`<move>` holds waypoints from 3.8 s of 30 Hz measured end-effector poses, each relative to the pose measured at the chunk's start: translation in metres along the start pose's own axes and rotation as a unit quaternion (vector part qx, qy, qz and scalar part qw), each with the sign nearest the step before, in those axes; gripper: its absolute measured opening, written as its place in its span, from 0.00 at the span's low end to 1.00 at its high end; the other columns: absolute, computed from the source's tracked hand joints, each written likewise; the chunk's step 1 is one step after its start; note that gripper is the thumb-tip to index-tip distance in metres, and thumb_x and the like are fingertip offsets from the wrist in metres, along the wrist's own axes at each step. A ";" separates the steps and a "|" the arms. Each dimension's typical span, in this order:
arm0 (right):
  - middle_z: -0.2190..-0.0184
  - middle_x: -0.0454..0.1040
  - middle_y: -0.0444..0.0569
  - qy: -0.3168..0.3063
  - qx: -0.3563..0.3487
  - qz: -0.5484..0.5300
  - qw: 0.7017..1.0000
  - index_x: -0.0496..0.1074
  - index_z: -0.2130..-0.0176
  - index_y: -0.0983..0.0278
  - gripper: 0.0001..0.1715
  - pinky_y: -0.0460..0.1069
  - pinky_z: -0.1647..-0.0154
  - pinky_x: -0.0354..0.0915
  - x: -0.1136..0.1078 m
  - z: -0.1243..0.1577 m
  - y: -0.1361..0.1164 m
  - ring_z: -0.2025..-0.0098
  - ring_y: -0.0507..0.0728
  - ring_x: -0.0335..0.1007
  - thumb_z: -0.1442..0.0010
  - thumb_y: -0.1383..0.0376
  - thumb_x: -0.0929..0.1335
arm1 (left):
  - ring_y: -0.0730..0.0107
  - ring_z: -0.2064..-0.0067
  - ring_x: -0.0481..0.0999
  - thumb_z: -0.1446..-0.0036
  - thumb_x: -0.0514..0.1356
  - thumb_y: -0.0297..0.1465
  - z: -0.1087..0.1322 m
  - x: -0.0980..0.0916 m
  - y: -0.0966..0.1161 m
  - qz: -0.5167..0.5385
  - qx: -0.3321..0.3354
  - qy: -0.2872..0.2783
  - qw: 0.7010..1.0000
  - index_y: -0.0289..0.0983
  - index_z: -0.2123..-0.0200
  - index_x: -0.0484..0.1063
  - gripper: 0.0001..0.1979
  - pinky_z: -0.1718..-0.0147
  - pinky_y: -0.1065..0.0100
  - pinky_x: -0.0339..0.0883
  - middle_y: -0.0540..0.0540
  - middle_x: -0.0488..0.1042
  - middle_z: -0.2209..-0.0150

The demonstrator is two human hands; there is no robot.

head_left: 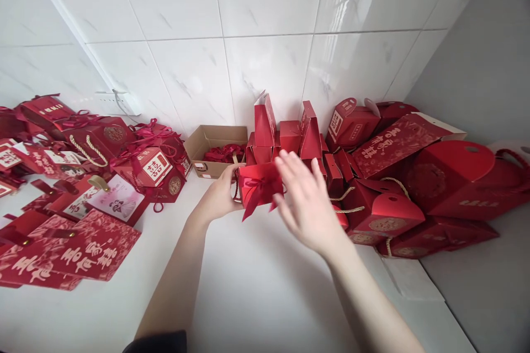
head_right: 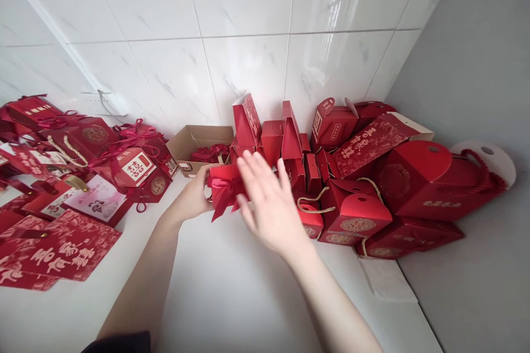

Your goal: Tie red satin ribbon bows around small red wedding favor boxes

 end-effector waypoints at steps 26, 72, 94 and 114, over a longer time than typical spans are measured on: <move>0.36 0.61 0.55 -0.152 0.140 -0.410 0.888 0.47 0.33 0.56 0.51 0.57 0.40 0.63 0.043 0.007 0.037 0.39 0.62 0.64 0.45 0.53 0.73 | 0.47 0.42 0.70 0.58 0.72 0.44 0.006 -0.002 -0.012 0.191 -0.012 -0.082 0.978 0.42 0.39 0.57 0.45 0.47 0.52 0.69 0.39 0.68 0.42; 0.33 0.45 0.62 0.040 0.102 -0.100 0.989 0.31 0.30 0.58 0.56 0.63 0.51 0.74 0.095 0.022 0.018 0.32 0.70 0.49 0.43 0.68 0.67 | 0.49 0.48 0.73 0.57 0.70 0.39 0.015 -0.005 0.008 0.099 -0.176 0.074 0.977 0.39 0.49 0.71 0.30 0.50 0.52 0.69 0.40 0.74 0.52; 0.31 0.42 0.60 0.039 0.115 -0.144 0.982 0.48 0.33 0.61 0.36 0.61 0.52 0.73 0.049 0.011 0.037 0.35 0.68 0.56 0.35 0.60 0.63 | 0.25 0.38 0.54 0.69 0.71 0.56 0.015 -0.303 -0.091 -0.313 -0.460 0.244 0.794 0.17 0.41 0.54 0.63 0.45 0.30 0.50 0.22 0.49 0.35; 0.33 0.51 0.58 0.022 0.118 -0.131 0.984 0.55 0.36 0.60 0.30 0.60 0.50 0.71 0.028 0.009 0.045 0.41 0.66 0.65 0.35 0.58 0.62 | 0.38 0.30 0.29 0.45 0.60 0.53 0.008 -0.233 -0.052 -0.399 -0.195 0.325 0.835 0.23 0.32 0.32 0.56 0.42 0.28 0.18 0.26 0.28 0.30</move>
Point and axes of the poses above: each hand's wrist, its own z-axis away from the middle knuckle, its own x-axis out of the palm, y = z × x, the point moved 8 cm from there along -z, towards the middle knuckle
